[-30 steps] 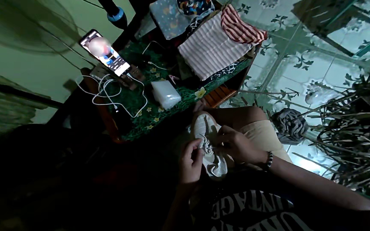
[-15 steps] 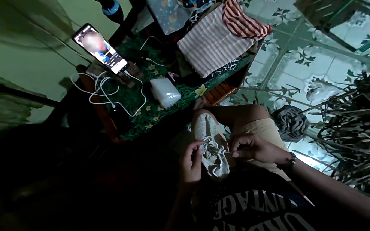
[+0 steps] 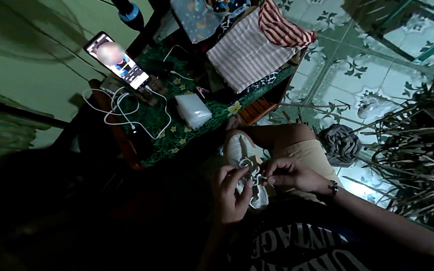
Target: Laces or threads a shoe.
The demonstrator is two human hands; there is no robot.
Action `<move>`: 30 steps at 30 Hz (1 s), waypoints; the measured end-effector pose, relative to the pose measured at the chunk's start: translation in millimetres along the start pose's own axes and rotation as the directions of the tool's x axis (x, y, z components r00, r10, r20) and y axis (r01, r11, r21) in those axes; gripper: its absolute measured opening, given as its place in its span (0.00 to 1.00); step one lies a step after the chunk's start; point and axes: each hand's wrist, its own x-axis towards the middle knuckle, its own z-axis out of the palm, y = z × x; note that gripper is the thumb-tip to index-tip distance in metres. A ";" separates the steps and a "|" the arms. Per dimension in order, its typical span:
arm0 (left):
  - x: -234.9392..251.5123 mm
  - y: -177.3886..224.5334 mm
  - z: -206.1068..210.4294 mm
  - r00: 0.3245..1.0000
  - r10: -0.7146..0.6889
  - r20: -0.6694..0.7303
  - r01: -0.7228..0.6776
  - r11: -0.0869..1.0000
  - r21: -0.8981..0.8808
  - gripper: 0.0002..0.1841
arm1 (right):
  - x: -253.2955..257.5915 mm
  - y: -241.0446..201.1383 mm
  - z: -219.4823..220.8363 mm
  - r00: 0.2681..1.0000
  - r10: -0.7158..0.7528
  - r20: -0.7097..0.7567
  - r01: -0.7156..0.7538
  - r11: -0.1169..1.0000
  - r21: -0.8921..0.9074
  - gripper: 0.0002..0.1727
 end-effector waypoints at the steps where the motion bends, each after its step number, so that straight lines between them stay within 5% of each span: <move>1: 1.1 0.2 0.6 1.000 -0.001 0.011 0.002 1.000 -0.017 0.16 | 0.6 0.2 0.3 1.000 -0.006 0.003 0.006 1.000 0.001 0.04; 10: 3.9 -3.3 10.7 0.999 0.032 -0.015 -0.031 0.999 0.033 0.08 | 1.8 1.9 3.6 0.999 0.015 -0.035 -0.015 1.000 -0.005 0.05; 14: 6.8 2.0 13.7 0.997 0.071 -0.033 -0.062 0.973 0.221 0.07 | 5.0 -8.7 3.8 0.974 0.019 -0.224 -0.069 0.974 -0.216 0.16; 19: 11.9 6.7 14.4 0.997 0.074 -0.016 -0.064 0.939 0.339 0.07 | 8.9 -15.7 6.7 0.963 -0.093 -0.252 -0.021 0.910 -0.415 0.09; 30: 13.4 14.7 14.8 0.994 0.105 0.029 -0.107 0.901 0.420 0.08 | 19.8 -8.5 23.7 0.956 0.073 -0.285 -0.171 0.926 -0.336 0.11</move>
